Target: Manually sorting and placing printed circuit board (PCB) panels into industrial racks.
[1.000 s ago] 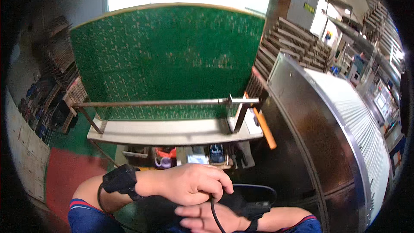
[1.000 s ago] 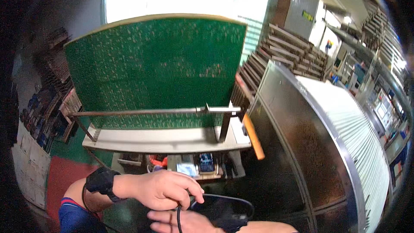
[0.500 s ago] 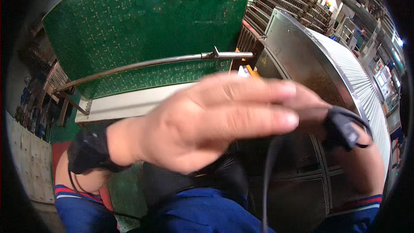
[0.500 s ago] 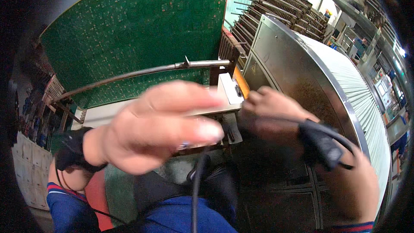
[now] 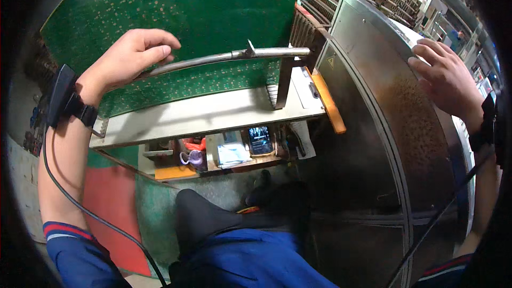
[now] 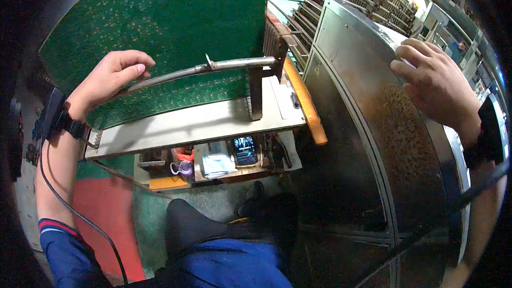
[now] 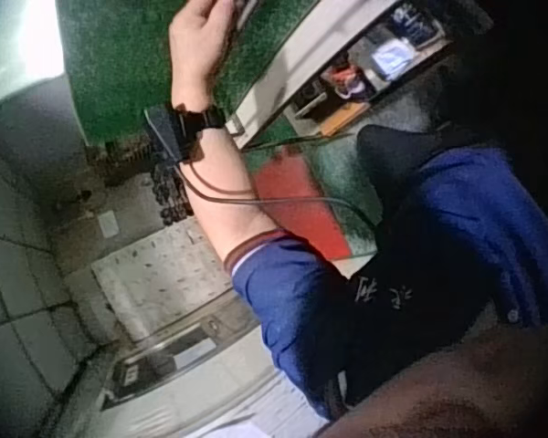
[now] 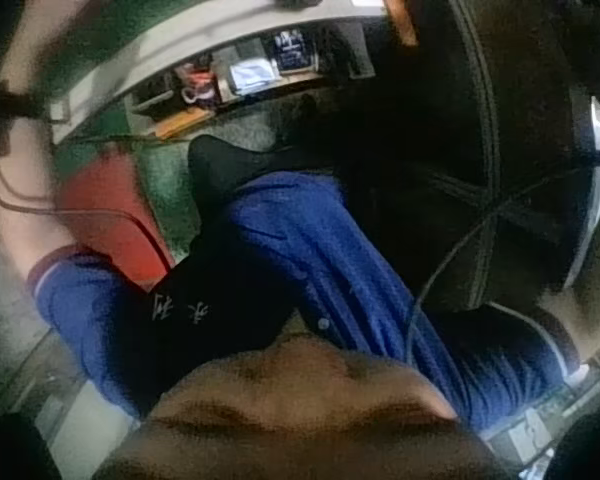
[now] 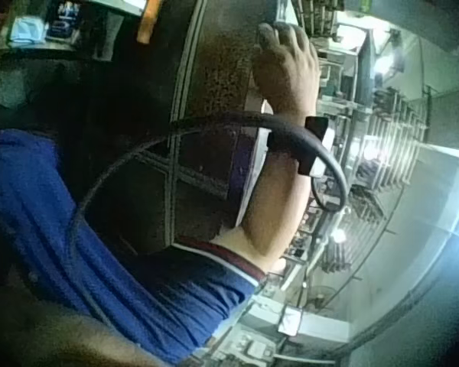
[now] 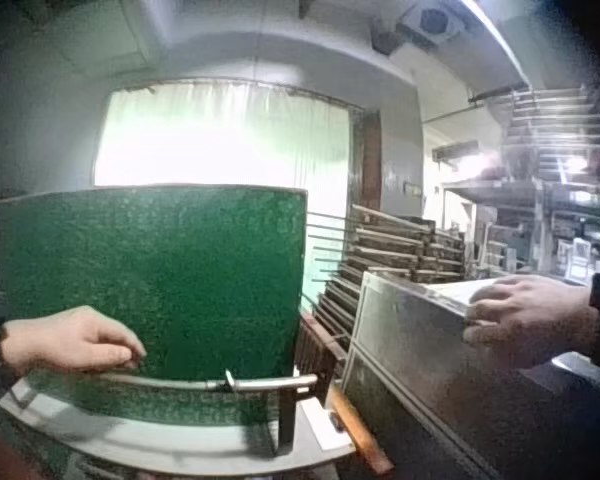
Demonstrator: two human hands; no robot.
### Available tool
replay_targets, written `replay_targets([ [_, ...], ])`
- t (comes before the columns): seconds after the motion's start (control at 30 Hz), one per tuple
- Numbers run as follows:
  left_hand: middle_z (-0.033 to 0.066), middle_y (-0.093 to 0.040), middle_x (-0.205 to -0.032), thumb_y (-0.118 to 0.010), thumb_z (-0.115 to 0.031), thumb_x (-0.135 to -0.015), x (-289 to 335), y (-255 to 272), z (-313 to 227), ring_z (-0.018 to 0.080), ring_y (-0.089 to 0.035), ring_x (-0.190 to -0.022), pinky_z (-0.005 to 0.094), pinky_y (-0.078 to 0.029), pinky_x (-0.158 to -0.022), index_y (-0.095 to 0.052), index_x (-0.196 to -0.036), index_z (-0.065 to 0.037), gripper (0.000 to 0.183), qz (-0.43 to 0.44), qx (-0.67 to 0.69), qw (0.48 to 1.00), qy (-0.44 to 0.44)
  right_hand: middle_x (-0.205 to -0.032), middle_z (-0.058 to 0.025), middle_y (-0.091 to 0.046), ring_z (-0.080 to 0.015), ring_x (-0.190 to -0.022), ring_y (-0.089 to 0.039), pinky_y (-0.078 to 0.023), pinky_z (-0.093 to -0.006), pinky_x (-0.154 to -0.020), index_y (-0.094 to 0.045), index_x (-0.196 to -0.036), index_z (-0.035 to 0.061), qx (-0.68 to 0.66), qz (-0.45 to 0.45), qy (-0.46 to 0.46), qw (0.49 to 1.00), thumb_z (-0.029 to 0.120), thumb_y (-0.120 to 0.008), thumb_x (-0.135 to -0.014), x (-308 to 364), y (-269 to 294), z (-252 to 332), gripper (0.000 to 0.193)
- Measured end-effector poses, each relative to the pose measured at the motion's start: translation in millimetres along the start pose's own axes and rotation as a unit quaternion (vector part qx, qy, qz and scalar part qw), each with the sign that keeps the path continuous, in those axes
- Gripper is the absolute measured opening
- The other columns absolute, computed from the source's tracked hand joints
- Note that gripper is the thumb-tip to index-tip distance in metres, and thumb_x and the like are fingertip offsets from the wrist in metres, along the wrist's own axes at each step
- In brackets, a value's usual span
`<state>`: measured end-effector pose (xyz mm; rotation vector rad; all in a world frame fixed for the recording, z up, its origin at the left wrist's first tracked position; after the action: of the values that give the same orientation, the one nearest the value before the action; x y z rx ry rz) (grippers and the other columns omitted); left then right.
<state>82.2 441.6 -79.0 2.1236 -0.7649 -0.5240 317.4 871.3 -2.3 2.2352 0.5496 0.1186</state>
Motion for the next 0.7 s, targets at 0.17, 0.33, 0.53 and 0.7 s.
replay_targets([
  [0.17,0.001,-0.07,-0.09,-0.064,-0.022,-0.102,-19.1,-15.3,22.5,0.0086,-0.063,-0.087,0.027,-0.052,-0.078,-0.072,-0.11,0.002,0.026,0.046,0.038,0.997,0.048,-0.114,-0.0093,-0.062,-0.0291,-0.125,-0.057,-0.047,-0.0444,-0.11,-0.066,-0.109,0.0086,-0.053,0.009,0.079,0.995,0.011,-0.078,-0.072,-10.3,-6.1,27.1,0.038],
  [0.33,0.0026,-0.072,-0.093,-0.064,-0.022,-0.102,-35.4,-20.4,33.2,0.0104,-0.066,-0.086,0.0287,-0.054,-0.079,-0.072,-0.111,0.001,0.026,0.034,0.045,0.995,0.078,-0.104,-0.0093,-0.066,-0.0288,-0.106,-0.065,-0.052,-0.0428,-0.097,-0.068,-0.106,0.0086,-0.14,0.062,0.119,0.981,0.017,-0.074,-0.08,-22.0,-36.1,47.6,0.028],
  [0.53,0.0026,-0.073,-0.095,-0.063,-0.018,-0.103,-36.5,-32.5,38.2,0.0101,-0.067,-0.087,0.0284,-0.055,-0.082,-0.07,-0.116,0.001,0.024,0.094,0.032,0.989,0.111,-0.095,-0.0108,-0.066,-0.0318,-0.099,-0.066,-0.053,-0.0453,-0.091,-0.069,-0.106,0.0079,-0.164,0.058,0.036,0.984,0.014,-0.07,-0.084,-19.9,-42.2,34.9,0.023],
  [0.7,0.003,-0.074,-0.093,-0.062,-0.018,-0.103,-31.3,-33.8,37.1,0.0112,-0.069,-0.086,0.0284,-0.056,-0.081,-0.07,-0.117,0.0,0.024,0.1,0.048,0.986,0.127,-0.097,-0.0121,-0.066,-0.0334,-0.099,-0.067,-0.054,-0.0455,-0.09,-0.07,-0.112,0.0078,-0.175,0.059,0.044,0.982,0.015,-0.071,-0.084,-19.5,-43.7,32.4,0.029],
])
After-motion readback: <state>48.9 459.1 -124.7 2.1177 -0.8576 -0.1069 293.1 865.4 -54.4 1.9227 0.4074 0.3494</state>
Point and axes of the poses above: each hand's wrist, its own x-axis away from the middle knuckle, its own y-axis out of the back of the hand, z = x × y, the point moved 6 cm from there along -x, towards the middle knuckle
